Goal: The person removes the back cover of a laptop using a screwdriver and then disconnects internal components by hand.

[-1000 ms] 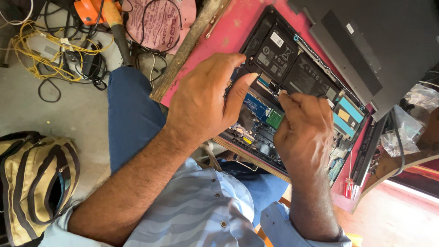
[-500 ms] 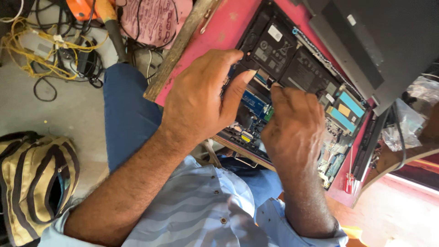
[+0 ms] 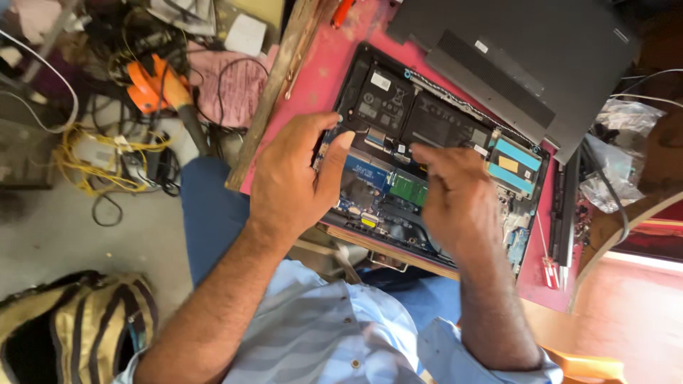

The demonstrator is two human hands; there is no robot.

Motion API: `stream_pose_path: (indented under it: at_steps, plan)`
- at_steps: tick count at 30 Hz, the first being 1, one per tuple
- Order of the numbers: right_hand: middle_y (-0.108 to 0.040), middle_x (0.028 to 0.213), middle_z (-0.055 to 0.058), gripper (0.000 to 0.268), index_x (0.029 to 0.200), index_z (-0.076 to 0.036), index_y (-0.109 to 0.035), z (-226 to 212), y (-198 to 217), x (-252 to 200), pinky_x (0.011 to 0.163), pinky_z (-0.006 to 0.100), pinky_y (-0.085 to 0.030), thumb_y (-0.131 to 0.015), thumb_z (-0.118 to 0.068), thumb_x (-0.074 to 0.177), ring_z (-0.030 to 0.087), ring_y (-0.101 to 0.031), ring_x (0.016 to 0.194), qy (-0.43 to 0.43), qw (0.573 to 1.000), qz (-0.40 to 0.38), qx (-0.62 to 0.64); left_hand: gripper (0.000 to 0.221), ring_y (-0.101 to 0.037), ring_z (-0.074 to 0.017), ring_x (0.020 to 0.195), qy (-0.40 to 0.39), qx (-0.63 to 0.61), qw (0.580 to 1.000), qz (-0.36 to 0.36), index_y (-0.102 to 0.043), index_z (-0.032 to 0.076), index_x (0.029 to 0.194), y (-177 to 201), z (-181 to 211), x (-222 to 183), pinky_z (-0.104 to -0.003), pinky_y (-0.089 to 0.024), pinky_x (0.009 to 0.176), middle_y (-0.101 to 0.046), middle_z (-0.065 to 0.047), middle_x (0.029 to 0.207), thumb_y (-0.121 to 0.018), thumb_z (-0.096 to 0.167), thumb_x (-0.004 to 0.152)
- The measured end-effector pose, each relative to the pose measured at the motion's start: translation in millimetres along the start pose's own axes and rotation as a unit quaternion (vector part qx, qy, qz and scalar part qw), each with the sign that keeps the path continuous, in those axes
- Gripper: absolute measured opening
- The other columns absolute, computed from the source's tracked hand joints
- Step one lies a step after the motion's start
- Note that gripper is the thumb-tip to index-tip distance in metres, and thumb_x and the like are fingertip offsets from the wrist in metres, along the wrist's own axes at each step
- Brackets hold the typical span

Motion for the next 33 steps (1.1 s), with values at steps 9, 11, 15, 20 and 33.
stream_pose_path:
  at_steps: [9, 11, 15, 20, 33]
  plan:
    - [-0.075, 0.116, 0.006, 0.025, 0.12, 0.0, -0.06, 8, -8, -5, 0.094, 0.042, -0.049, -0.056, 0.009, 0.096, 0.03, -0.063, 0.104, 0.04, 0.999, 0.021, 0.025, 0.023, -0.074, -0.0239, 0.088, 0.06, -0.017, 0.998, -0.011, -0.065, 0.0, 0.119, -5, -2, 1, -0.034, -0.059, 0.077, -0.072, -0.013, 0.103, -0.07, 0.016, 0.104]
    - [-0.075, 0.114, 0.005, 0.024, 0.116, -0.001, -0.062, 7, -13, -3, 0.09, 0.044, -0.047, -0.058, 0.009, 0.095, 0.03, -0.062, 0.099, 0.041, 0.999, 0.018, 0.004, 0.022, -0.073, -0.0254, 0.089, 0.034, 0.01, 0.999, -0.007, -0.065, -0.001, 0.119, -6, -2, 2, -0.035, -0.058, 0.079, -0.072, -0.015, 0.104, -0.071, 0.015, 0.104]
    - [-0.072, 0.111, 0.007, 0.027, 0.114, -0.004, -0.065, 2, -15, -6, 0.087, 0.046, -0.046, -0.06, 0.009, 0.091, 0.031, -0.06, 0.096, 0.011, 1.0, 0.012, -0.002, 0.018, -0.072, -0.0255, 0.09, 0.042, 0.019, 0.999, -0.01, -0.067, -0.001, 0.115, -6, -2, 1, -0.035, -0.057, 0.081, -0.073, -0.015, 0.103, -0.07, 0.011, 0.103]
    - [-0.071, 0.118, 0.011, 0.038, 0.125, -0.001, -0.062, -1, 10, -8, 0.094, 0.047, -0.047, -0.063, 0.007, 0.089, 0.032, -0.061, 0.105, 0.027, 0.998, 0.019, 0.05, 0.018, -0.075, -0.0243, 0.101, 0.028, -0.001, 1.0, 0.005, -0.066, -0.002, 0.117, -8, 1, 1, -0.033, -0.059, 0.09, -0.073, -0.015, 0.108, -0.069, 0.009, 0.104]
    - [-0.073, 0.108, 0.018, 0.006, 0.117, 0.005, -0.064, 118, 67, -210, 0.092, 0.03, -0.055, -0.059, 0.005, 0.115, 0.022, -0.071, 0.098, -0.223, 0.798, 0.363, 0.426, 0.02, -0.071, -0.0151, 0.103, 0.101, -0.087, 0.991, -0.029, -0.063, -0.006, 0.124, -16, -26, -11, -0.027, -0.057, 0.096, -0.072, -0.013, 0.112, -0.062, 0.007, 0.108]
Point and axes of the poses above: each hand's wrist, its own x-axis towards the middle knuckle, its own y-axis out of the back of the hand, z = x × y, the point moved 2 cm from there along x, towards the middle knuckle
